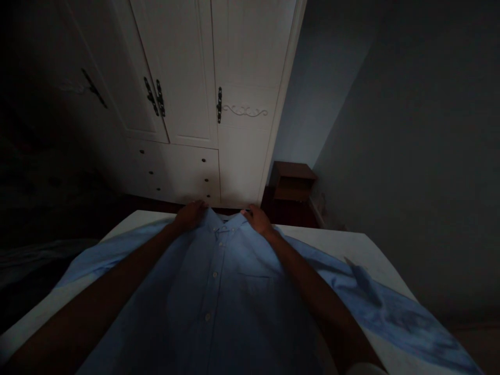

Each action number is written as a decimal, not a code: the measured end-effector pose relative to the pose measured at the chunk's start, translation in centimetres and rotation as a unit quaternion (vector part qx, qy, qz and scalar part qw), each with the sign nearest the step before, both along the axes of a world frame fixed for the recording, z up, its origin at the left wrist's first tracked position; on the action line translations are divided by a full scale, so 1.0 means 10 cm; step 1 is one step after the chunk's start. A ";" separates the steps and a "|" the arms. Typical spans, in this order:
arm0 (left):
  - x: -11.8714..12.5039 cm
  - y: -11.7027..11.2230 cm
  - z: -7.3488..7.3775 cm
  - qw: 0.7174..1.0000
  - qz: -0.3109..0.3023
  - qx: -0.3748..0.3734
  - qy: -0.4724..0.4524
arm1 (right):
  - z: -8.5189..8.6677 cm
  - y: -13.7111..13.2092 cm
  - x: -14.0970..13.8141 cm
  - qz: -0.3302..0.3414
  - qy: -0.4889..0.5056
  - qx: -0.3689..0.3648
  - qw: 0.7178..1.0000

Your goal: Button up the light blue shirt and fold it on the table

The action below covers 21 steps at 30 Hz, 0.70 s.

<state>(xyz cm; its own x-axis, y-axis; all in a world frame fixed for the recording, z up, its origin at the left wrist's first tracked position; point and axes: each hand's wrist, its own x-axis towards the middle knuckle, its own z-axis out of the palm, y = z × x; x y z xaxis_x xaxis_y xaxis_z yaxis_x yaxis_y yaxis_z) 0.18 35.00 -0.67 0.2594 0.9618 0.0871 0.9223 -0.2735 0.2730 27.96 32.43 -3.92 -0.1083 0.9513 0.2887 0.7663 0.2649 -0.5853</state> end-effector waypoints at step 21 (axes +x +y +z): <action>-0.88 0.03 0.13 0.995 -0.020 -0.071 0.063 | 0.47 -0.81 1.78 0.012 -0.119 -0.215 0.969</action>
